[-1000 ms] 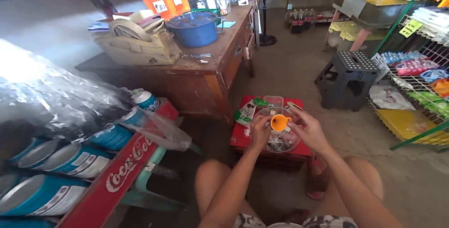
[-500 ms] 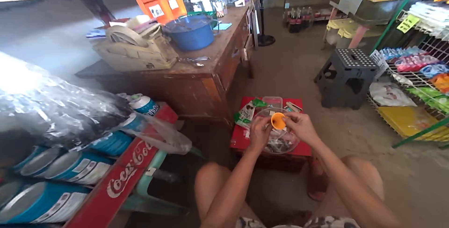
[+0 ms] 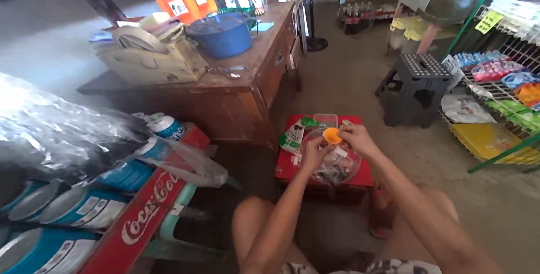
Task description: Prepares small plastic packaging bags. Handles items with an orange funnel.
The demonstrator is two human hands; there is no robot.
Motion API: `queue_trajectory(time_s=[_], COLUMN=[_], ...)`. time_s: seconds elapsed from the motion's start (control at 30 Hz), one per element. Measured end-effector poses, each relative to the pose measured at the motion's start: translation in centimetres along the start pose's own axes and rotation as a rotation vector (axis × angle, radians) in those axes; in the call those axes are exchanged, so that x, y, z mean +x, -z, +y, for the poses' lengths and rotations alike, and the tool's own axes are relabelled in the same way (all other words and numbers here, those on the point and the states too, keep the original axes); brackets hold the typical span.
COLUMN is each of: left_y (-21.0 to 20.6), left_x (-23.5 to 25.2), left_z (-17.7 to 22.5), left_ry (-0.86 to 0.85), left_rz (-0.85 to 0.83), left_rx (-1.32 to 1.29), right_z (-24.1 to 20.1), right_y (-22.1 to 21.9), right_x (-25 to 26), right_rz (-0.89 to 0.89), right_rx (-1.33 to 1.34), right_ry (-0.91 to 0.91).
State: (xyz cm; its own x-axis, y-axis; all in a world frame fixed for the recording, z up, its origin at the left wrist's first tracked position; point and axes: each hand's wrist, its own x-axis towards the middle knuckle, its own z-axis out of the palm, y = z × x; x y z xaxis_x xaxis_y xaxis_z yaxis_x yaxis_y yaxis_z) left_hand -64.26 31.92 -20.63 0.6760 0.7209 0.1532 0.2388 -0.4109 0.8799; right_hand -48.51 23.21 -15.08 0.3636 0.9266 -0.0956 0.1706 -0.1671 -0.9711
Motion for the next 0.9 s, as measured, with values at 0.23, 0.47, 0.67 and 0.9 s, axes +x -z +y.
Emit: queue_trajectory(time_s=[0.23,0.47,0.67,0.9], left_y=[1.5,2.0,2.3,1.8], left_x=[0.3,0.5,0.4,0.1], left_z=[3.0,3.7,4.4,4.4], left_ry=[0.029,0.028,0.041,-0.035], left_rz=[-0.154,-0.113,-0.069,-0.009], left_rx=[-0.133,-0.246,-0.376,-0.179], right_z=[-1.1,-1.2,-1.2,-2.2], right_y=[0.9,1.4,2.1,1.9], right_x=[0.3,0.0,0.1,-0.7], right_rz=[0.060,-0.115,-0.015,-0.001], right_rx=[0.160,0.038,-0.275,-0.436], right_ry=[0.033,0.359,0.482,0.578])
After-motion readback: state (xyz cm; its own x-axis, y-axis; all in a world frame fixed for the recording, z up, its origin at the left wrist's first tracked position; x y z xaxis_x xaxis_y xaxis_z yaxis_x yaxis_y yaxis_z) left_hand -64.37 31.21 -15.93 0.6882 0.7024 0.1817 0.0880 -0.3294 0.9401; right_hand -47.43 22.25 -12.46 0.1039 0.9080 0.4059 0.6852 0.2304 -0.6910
